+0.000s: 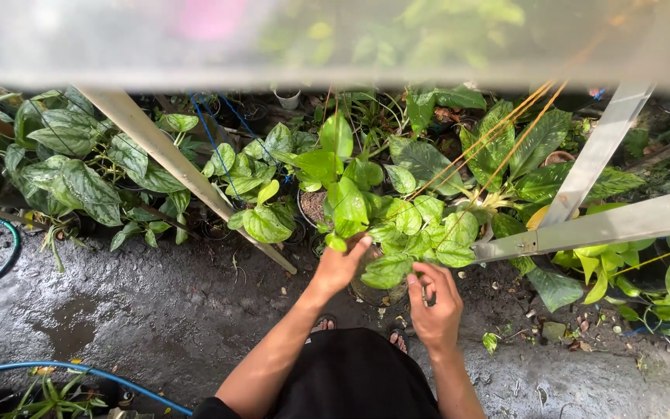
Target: The person is using a spray bottle to mist various potted plants while simultaneously inspecting the leaves by hand in a greenhouse setting.
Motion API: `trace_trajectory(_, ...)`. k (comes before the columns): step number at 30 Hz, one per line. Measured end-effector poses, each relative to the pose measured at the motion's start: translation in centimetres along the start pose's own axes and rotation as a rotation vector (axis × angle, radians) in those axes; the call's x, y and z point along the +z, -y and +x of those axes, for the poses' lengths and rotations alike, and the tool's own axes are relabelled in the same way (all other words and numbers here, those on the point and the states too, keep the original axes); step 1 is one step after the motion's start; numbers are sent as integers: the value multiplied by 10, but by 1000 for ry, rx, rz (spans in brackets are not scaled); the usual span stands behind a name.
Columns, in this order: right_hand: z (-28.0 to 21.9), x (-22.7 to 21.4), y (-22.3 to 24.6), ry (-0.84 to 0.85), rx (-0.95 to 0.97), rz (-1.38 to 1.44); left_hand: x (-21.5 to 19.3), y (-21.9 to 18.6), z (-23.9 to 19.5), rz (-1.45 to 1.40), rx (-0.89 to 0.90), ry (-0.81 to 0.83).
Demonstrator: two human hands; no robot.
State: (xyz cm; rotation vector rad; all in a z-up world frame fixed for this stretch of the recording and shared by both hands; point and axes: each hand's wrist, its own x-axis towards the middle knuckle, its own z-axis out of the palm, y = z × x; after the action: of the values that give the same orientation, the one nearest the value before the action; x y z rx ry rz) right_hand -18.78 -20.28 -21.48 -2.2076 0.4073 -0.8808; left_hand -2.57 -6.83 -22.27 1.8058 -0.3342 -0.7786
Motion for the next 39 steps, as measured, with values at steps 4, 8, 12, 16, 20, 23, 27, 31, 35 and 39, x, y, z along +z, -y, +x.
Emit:
trace_trajectory(4, 5, 12, -6, -14, -184, -16, 18, 0, -1, -248, -48, 2)
trace_trajectory(8, 10, 14, -6, 58, -320, -99, 28, 14, -5, -220, 65, 97)
trace_trajectory(12, 6, 15, -24, 21, -291, -336, 17, -7, -7, -173, 25, -92)
trace_trajectory(16, 6, 12, -18, -72, -219, -364, 8, -23, -14, -153, -327, -60)
trace_trajectory(20, 0, 12, -26, -148, -319, -252, 27, 8, -10, -234, -265, 33)
trace_trajectory(23, 3, 8, -20, -25, -390, -134, 41, 36, 0, -319, -36, 33)
trace_trajectory(27, -16, 20, -26, 206, 144, -239, 48, 48, 1, -232, -136, -40)
trace_trajectory(31, -23, 14, -47, 245, 340, -83, 42, 25, -8, -338, -122, -28)
trace_trajectory(35, -14, 6, -42, 64, 172, -29, 41, 3, -13, -474, 4, -8)
trace_trajectory(39, 3, 0, -8, 164, 338, 103, 49, 20, -6, -377, 102, 4)
